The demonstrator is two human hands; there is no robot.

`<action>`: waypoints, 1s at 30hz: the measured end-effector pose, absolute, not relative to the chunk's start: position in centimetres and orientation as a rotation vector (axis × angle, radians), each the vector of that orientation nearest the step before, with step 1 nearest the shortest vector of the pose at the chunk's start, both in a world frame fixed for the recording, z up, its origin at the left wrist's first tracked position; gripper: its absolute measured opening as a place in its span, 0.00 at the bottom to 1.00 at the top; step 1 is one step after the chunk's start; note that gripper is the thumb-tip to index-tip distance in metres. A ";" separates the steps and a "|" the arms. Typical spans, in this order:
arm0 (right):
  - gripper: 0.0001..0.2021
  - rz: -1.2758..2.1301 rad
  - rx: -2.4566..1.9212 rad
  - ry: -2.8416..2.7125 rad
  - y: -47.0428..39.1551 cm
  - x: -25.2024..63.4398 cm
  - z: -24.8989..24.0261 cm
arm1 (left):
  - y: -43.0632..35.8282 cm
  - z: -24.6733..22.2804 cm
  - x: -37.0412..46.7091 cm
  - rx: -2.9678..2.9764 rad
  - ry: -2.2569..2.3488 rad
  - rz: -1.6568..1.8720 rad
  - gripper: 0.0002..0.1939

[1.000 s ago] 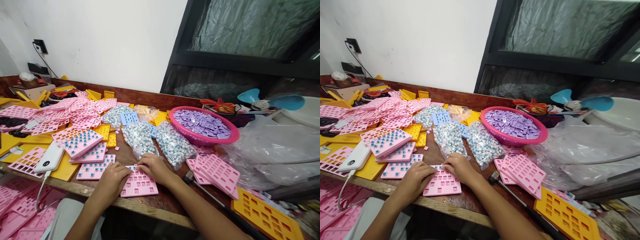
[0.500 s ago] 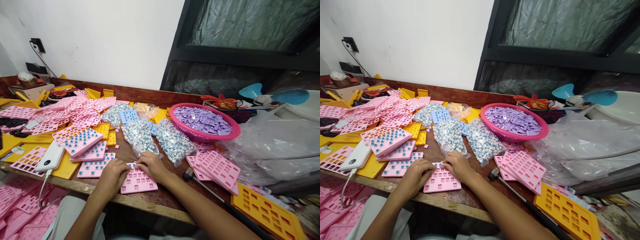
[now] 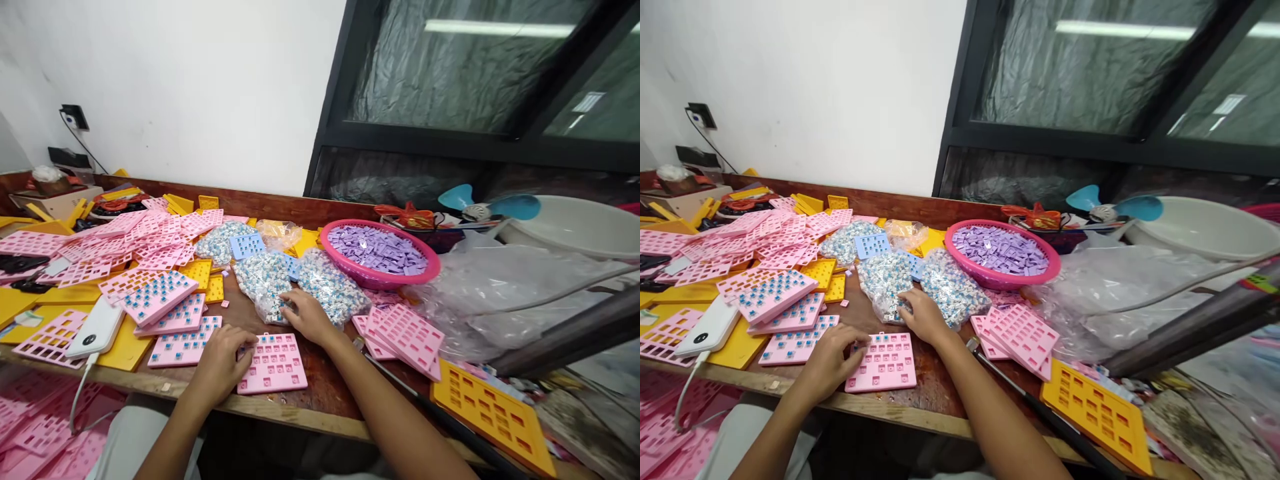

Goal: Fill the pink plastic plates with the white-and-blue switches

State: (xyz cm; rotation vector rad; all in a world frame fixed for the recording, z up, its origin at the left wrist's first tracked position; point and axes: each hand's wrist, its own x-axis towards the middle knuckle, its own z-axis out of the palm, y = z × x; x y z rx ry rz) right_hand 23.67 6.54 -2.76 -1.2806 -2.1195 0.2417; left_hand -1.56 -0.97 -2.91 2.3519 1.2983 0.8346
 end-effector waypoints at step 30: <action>0.11 0.592 -1.151 -1.858 5.9 23.9 -1.4 | 1.8 1.7 1.4 2.415 1.205 0.733 0.14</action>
